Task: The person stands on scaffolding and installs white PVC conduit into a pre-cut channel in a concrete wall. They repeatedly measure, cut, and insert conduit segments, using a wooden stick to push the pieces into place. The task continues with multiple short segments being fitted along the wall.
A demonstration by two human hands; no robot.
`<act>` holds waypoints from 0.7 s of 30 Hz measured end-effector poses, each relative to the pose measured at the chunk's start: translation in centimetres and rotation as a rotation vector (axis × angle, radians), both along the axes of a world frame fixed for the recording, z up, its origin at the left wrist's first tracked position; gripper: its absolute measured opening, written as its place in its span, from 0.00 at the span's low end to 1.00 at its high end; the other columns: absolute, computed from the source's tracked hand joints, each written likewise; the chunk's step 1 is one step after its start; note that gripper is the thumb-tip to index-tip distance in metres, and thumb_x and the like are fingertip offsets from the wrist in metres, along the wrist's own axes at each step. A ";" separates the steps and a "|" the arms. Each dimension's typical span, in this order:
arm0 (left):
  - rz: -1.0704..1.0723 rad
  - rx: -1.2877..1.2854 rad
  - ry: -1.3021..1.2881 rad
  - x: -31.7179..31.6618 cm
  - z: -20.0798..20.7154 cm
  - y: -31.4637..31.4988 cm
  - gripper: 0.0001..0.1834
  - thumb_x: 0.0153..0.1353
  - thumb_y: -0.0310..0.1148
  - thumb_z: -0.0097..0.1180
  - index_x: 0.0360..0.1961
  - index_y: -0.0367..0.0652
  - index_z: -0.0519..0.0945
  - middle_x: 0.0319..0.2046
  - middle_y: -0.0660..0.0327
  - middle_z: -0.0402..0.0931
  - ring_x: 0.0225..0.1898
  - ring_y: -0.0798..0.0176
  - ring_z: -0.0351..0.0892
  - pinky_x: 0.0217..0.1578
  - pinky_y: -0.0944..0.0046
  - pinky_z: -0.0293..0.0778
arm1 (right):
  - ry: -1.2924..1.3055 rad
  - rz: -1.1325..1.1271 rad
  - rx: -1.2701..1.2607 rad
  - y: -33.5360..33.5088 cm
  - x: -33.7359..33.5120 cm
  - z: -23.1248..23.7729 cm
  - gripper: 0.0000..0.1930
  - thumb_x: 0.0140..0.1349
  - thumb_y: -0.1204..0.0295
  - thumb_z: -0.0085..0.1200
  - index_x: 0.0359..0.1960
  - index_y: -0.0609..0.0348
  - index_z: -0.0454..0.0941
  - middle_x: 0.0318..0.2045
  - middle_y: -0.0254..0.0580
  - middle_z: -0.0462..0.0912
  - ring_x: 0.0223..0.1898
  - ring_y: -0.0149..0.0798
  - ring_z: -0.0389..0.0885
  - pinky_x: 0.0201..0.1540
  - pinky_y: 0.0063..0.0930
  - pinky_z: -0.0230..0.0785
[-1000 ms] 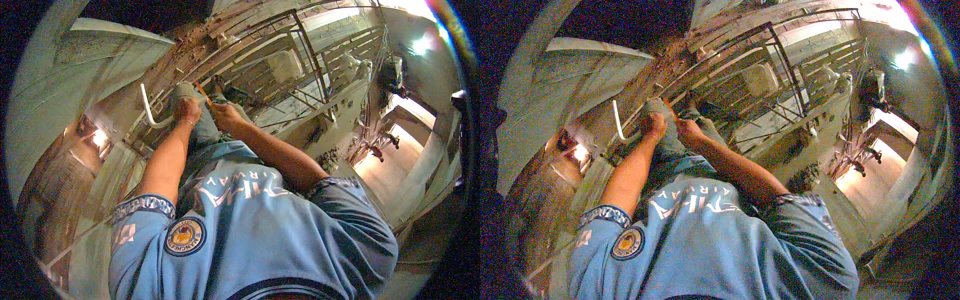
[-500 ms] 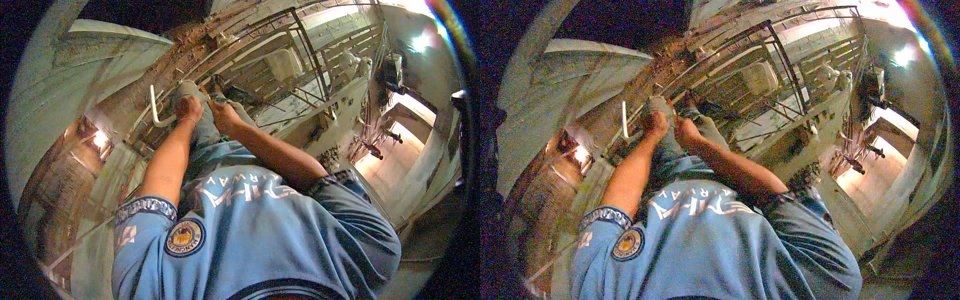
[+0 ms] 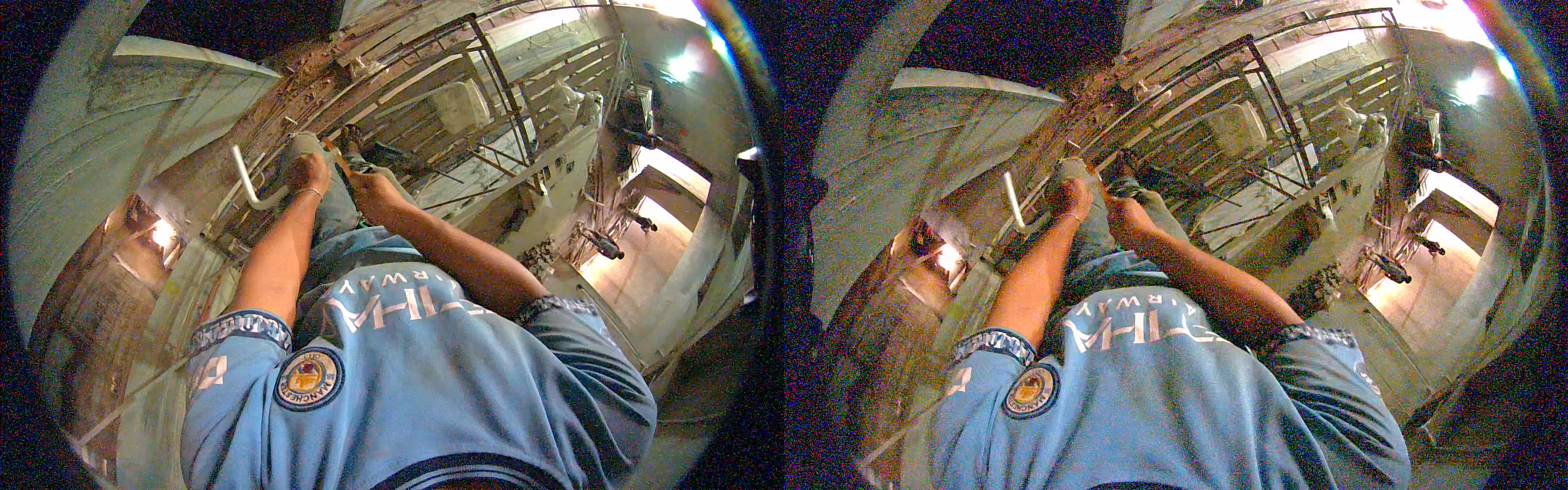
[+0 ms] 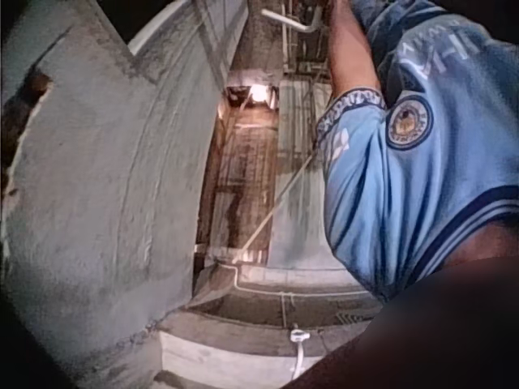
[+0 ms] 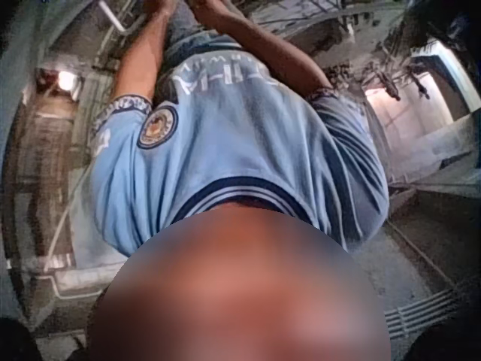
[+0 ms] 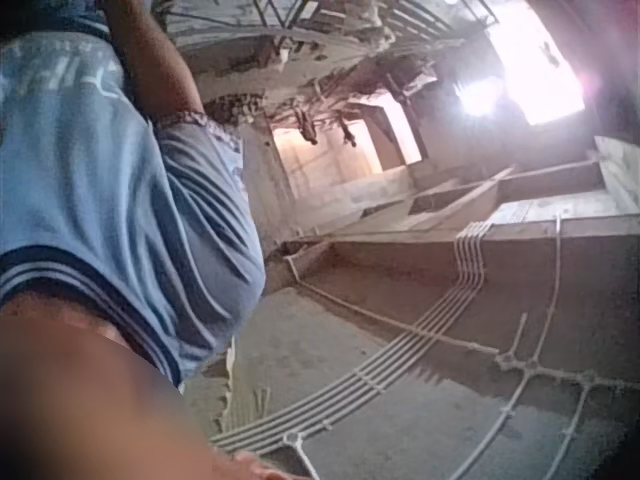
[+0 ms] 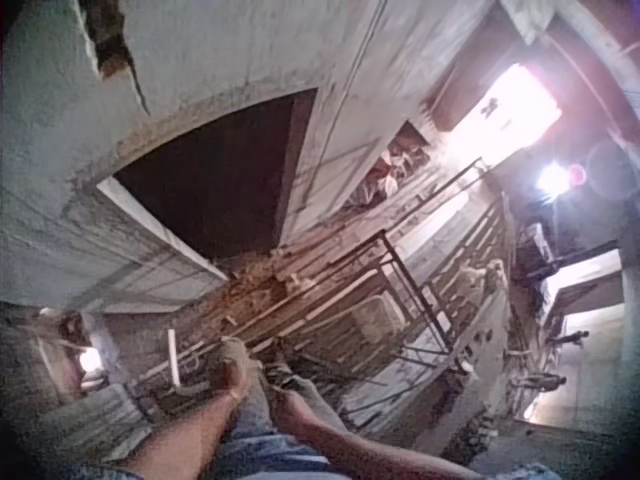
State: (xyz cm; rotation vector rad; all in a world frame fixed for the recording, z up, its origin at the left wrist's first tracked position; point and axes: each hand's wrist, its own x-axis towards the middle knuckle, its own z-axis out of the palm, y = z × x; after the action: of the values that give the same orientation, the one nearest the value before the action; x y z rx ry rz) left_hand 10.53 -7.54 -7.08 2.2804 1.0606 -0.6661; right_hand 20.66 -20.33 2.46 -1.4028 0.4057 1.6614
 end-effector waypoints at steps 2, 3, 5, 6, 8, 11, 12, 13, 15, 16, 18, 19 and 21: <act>0.035 0.009 -0.015 0.5 -0.4 0.1 0.15 0.56 0.39 0.50 0.35 0.42 0.84 0.38 0.44 0.81 0.41 0.41 0.81 0.43 0.44 0.76 | 0.304 -0.302 0.129 0.5 0.1 -0.8 0.10 0.68 0.63 0.44 0.32 0.52 0.75 0.18 0.29 0.71 0.16 0.31 0.66 0.17 0.30 0.55; 0.092 -0.009 0.011 0.7 -1.1 0.0 0.15 0.57 0.39 0.49 0.35 0.42 0.84 0.38 0.44 0.81 0.41 0.41 0.81 0.43 0.44 0.76 | -0.028 -0.018 0.101 1.0 0.1 -1.1 0.11 0.68 0.62 0.44 0.31 0.51 0.75 0.17 0.28 0.70 0.16 0.30 0.66 0.17 0.30 0.56; 0.138 -0.037 0.074 0.6 -3.4 -0.2 0.14 0.57 0.38 0.49 0.35 0.42 0.83 0.38 0.43 0.80 0.40 0.41 0.81 0.43 0.45 0.76 | -0.281 0.299 0.026 2.5 0.5 -0.6 0.12 0.68 0.61 0.45 0.30 0.50 0.74 0.16 0.27 0.69 0.15 0.30 0.65 0.17 0.31 0.56; 0.131 -0.045 0.099 0.2 -5.0 -0.3 0.14 0.57 0.38 0.49 0.35 0.42 0.83 0.38 0.43 0.80 0.40 0.41 0.81 0.42 0.45 0.76 | -0.374 0.432 -0.016 3.2 0.9 0.4 0.12 0.68 0.60 0.45 0.30 0.50 0.74 0.16 0.27 0.68 0.15 0.30 0.64 0.17 0.31 0.55; 0.172 -0.018 0.125 -0.5 -8.7 -0.2 0.15 0.56 0.38 0.51 0.35 0.40 0.83 0.37 0.44 0.81 0.39 0.42 0.81 0.41 0.45 0.76 | -0.244 0.315 0.000 3.9 2.1 4.2 0.11 0.68 0.62 0.45 0.36 0.53 0.75 0.16 0.26 0.67 0.15 0.28 0.63 0.16 0.28 0.54; 0.276 0.157 -0.006 -1.3 -13.4 0.8 0.15 0.55 0.39 0.54 0.34 0.38 0.82 0.35 0.45 0.81 0.38 0.43 0.81 0.39 0.45 0.75 | -0.114 0.287 0.118 2.1 3.9 14.1 0.13 0.69 0.64 0.45 0.48 0.57 0.74 0.17 0.26 0.67 0.16 0.25 0.62 0.17 0.24 0.54; 0.324 0.350 -0.228 -1.5 -13.7 1.7 0.16 0.54 0.40 0.55 0.34 0.37 0.82 0.34 0.46 0.81 0.38 0.44 0.81 0.38 0.45 0.75 | -0.134 0.337 0.285 1.2 5.1 17.5 0.16 0.69 0.65 0.44 0.54 0.57 0.72 0.18 0.25 0.67 0.17 0.24 0.62 0.18 0.22 0.55; 0.348 0.522 -0.453 -1.3 -13.2 2.4 0.16 0.53 0.40 0.56 0.34 0.37 0.82 0.33 0.46 0.81 0.37 0.44 0.82 0.38 0.46 0.75 | -0.127 0.266 0.368 0.0 6.7 20.8 0.18 0.69 0.66 0.45 0.58 0.56 0.69 0.20 0.25 0.67 0.18 0.23 0.63 0.19 0.21 0.56; 0.429 0.194 -0.137 -1.3 -9.5 4.3 0.20 0.53 0.45 0.57 0.34 0.36 0.81 0.34 0.45 0.81 0.38 0.44 0.81 0.38 0.46 0.75 | -0.362 0.147 0.422 -1.5 9.4 24.9 0.19 0.67 0.67 0.47 0.59 0.55 0.68 0.22 0.25 0.68 0.22 0.22 0.66 0.22 0.19 0.59; 0.438 0.046 0.037 -1.6 -6.4 5.8 0.22 0.53 0.47 0.57 0.35 0.36 0.81 0.34 0.44 0.81 0.39 0.44 0.81 0.39 0.46 0.75 | -0.597 0.122 0.450 -1.8 10.8 25.7 0.16 0.67 0.67 0.48 0.54 0.54 0.69 0.23 0.26 0.68 0.23 0.23 0.67 0.23 0.19 0.61; 0.465 -0.035 -0.179 0.4 0.3 6.8 0.30 0.53 0.59 0.52 0.34 0.38 0.81 0.28 0.45 0.80 0.33 0.45 0.81 0.34 0.48 0.74 | -0.775 0.082 0.467 -2.7 13.5 25.5 0.09 0.65 0.66 0.51 0.44 0.53 0.72 0.24 0.28 0.70 0.26 0.24 0.70 0.26 0.20 0.64; 0.470 -0.074 -0.291 1.4 3.9 7.5 0.35 0.53 0.66 0.50 0.33 0.39 0.81 0.26 0.45 0.79 0.30 0.46 0.81 0.32 0.50 0.73 | -0.712 0.047 0.458 -2.9 14.2 24.5 0.08 0.67 0.64 0.49 0.42 0.52 0.72 0.25 0.27 0.71 0.26 0.25 0.69 0.28 0.21 0.64; 0.455 -0.163 -0.355 3.9 10.2 8.5 0.40 0.56 0.72 0.42 0.36 0.40 0.80 0.17 0.50 0.74 0.21 0.51 0.76 0.24 0.52 0.68 | -0.609 -0.106 0.580 -2.3 14.8 21.6 0.09 0.69 0.62 0.45 0.37 0.51 0.72 0.27 0.26 0.71 0.28 0.28 0.67 0.31 0.24 0.64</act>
State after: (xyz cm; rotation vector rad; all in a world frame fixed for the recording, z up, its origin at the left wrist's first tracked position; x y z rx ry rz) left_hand 14.48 0.97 3.16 1.8341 1.2340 -0.1486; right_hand 35.42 -22.66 24.05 -1.3184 -0.3240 1.0614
